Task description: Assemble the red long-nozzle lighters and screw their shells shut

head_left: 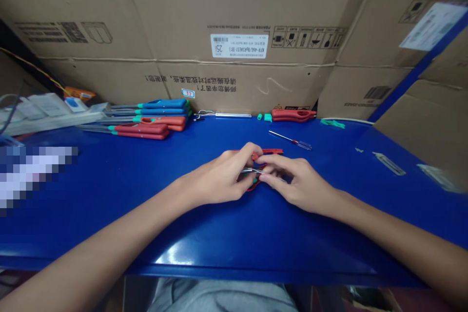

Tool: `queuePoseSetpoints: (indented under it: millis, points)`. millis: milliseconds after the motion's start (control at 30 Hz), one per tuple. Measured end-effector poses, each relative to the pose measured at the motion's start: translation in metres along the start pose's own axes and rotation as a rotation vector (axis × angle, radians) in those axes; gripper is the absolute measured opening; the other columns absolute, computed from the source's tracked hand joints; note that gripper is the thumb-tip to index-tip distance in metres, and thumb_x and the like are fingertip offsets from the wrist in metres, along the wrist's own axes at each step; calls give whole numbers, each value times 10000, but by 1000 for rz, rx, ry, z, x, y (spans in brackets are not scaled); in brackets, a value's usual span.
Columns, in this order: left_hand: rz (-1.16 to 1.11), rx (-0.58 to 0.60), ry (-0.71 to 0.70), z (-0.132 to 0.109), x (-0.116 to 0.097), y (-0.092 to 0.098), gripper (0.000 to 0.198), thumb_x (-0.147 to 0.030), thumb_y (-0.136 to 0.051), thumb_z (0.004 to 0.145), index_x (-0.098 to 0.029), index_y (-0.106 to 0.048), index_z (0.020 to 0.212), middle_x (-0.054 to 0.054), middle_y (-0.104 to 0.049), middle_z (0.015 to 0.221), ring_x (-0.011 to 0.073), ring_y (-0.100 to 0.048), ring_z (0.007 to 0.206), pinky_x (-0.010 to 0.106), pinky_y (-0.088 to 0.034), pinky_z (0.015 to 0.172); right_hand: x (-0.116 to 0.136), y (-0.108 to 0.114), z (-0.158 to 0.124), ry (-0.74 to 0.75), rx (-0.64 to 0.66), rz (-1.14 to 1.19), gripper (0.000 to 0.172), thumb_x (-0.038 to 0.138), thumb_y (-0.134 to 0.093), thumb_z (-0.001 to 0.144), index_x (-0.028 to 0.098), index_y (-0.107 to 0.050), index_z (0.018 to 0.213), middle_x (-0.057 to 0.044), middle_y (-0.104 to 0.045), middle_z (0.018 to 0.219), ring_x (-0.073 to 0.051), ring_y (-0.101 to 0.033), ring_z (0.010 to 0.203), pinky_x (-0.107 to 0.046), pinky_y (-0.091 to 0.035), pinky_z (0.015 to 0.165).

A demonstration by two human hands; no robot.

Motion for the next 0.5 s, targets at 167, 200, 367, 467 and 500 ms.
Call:
queuePoseSetpoints:
  millis: [167,200,367,467,500]
  points:
    - [54,-8,23,1,9,4,257,-191,-519,889,-192,-513,1147,20,-680,904,138,-618,739,229,-423,593,5,4,-3,44,-20,-94,226,182,-555,909,161,-643,1116,-45,-739,983,-136,-694,823,-239,-530,744]
    - [68,-10,14,1,9,4,236,-184,-527,881,-186,-543,1117,18,-680,891,133,-613,730,227,-419,592,7,5,-3,57,-25,-109,211,179,-554,910,163,-652,1096,-43,-738,998,-134,-693,828,-236,-527,749]
    - [107,-20,-49,4,4,6,164,-182,-514,896,-170,-660,971,7,-693,857,107,-597,692,224,-414,612,13,9,-2,95,-46,-161,187,162,-559,905,157,-675,1051,-31,-744,947,-117,-683,765,-219,-517,696]
    - [119,-54,-81,4,1,9,159,-185,-528,901,-169,-675,958,1,-700,839,102,-599,692,217,-405,615,14,11,-1,106,-65,-171,176,151,-562,898,144,-687,1022,-41,-748,950,-120,-689,797,-213,-520,720]
    - [129,-59,-87,4,1,10,155,-184,-533,901,-167,-678,952,2,-700,835,102,-600,696,216,-402,617,14,12,-1,108,-71,-174,174,148,-563,896,142,-691,1012,-44,-749,951,-123,-692,808,-213,-521,728]
Point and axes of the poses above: each hand's wrist, its own z-axis towards the middle knuckle, its own y-axis out of the back of the hand, x = y × z, the point moved 10 cm from there along z, towards the middle knuckle
